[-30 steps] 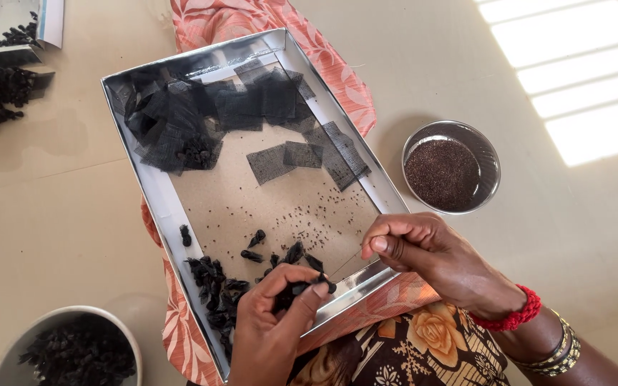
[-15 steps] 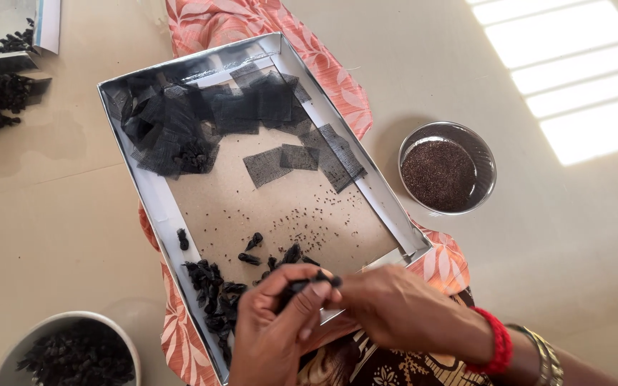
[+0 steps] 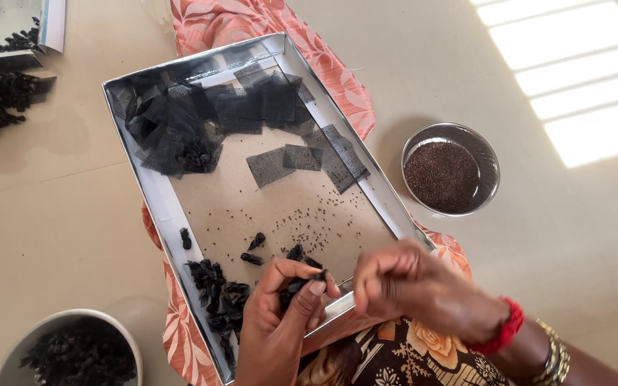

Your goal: Filling small mesh squares with seeds and folding them into bundles.

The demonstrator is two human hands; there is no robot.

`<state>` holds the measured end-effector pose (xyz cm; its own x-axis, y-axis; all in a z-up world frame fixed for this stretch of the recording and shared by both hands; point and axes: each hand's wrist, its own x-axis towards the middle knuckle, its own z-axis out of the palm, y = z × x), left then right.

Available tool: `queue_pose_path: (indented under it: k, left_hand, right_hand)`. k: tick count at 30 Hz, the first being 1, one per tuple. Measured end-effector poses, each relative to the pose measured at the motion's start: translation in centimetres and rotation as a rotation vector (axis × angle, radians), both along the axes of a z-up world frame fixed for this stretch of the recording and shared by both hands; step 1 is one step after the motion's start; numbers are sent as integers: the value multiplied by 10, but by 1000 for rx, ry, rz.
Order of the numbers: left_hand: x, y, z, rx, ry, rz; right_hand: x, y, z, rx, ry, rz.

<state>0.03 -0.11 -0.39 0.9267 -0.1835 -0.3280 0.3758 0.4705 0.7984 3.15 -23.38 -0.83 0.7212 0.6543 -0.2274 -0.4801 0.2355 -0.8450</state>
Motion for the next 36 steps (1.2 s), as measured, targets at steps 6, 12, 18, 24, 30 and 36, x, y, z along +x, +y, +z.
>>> queue_pose_path:
  k: [6,12,18,24,30,36]
  left_hand:
    - [-2,-3,1,49,34,-10]
    - [3,2,-6,-156,139,27]
    - [8,6,-9,-326,375,217]
    - [3,3,-13,-396,351,211]
    - [4,21,-7,-342,263,187]
    - [7,34,-7,-247,273,172]
  right_hand:
    - [31,36,40,-131,-78,-471]
    - [15,50,26,-700,-854,146]
    - [16,37,10,-649,-1305,-107]
    - [14,30,24,-639,-1443,-23]
    - [38,-44,21,-967,-1131,-355]
    - [10,-108,57,-1130,-1005,-415]
